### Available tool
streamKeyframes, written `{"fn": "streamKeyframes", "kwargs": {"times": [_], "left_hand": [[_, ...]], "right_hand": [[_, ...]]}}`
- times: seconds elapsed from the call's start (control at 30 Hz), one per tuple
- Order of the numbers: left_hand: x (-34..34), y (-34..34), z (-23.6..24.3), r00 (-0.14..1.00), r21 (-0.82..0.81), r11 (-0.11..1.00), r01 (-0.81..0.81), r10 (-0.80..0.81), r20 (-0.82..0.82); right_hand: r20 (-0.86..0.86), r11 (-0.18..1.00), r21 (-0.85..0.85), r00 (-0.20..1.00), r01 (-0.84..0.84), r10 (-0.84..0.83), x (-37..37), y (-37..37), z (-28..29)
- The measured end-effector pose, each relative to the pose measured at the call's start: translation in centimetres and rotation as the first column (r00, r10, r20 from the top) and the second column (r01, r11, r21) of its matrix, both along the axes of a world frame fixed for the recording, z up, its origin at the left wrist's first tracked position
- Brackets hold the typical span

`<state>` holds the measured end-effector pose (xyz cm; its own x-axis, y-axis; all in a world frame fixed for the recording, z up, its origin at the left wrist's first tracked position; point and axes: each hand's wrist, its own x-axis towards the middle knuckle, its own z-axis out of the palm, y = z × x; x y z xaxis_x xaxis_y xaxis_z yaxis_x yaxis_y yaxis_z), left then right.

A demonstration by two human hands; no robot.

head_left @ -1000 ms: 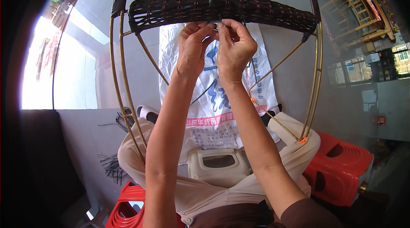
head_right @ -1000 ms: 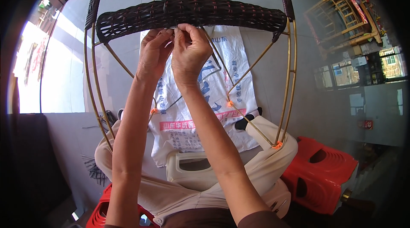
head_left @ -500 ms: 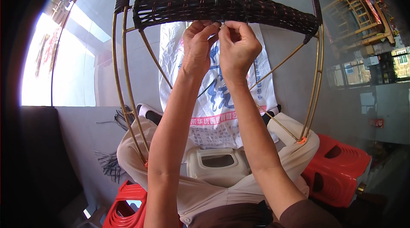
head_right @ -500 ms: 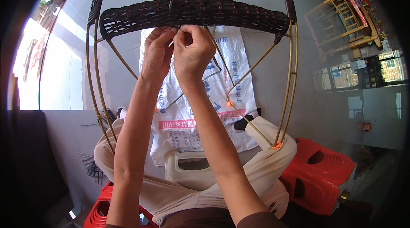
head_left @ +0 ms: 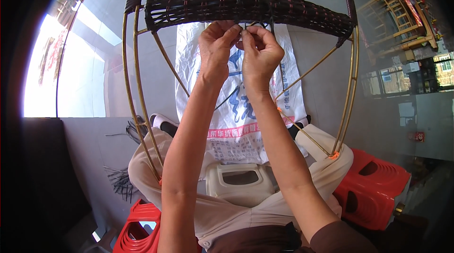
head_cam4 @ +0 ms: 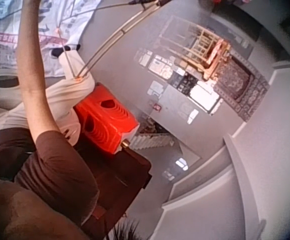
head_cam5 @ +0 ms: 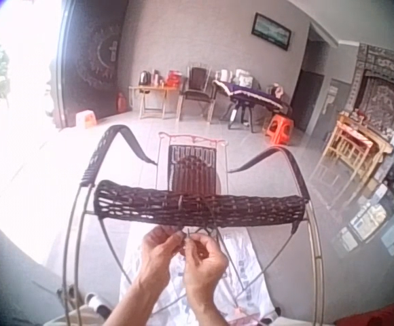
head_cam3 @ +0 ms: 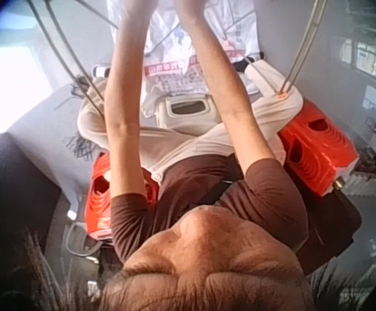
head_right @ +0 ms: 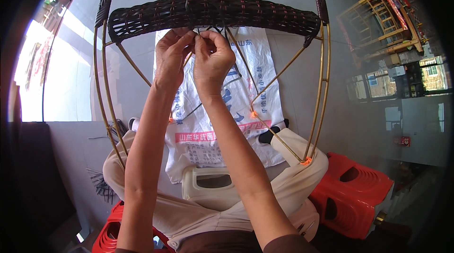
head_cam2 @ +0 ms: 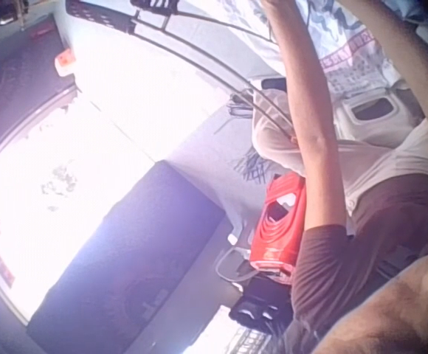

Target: The person weaves a black strap through the backrest of a chair with a gold frame and secures it using pliers.

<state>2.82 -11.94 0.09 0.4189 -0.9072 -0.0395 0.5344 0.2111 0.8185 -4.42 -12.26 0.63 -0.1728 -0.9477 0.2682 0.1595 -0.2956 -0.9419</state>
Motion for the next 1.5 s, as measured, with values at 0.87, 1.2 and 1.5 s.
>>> {"fn": "streamKeyframes", "kwargs": {"times": [0.87,1.2,1.5], "left_hand": [[-1.2,1.4,-0.5,0.994,0.027,0.994,-0.102,0.103,-0.041],[-1.2,1.7,-0.2,0.984,-0.021,0.987,-0.160,0.158,-0.083],[-0.5,2.1,-0.6,0.993,-0.081,0.991,-0.111,0.114,0.031]], "right_hand": [[0.000,0.988,0.000,0.988,-0.156,0.156,-0.4,0.2,0.5],[0.238,0.958,-0.053,0.928,-0.283,0.287,-0.3,-0.2,1.3],[0.302,0.948,0.023,0.906,-0.318,0.297,-0.3,0.5,1.1]]}}
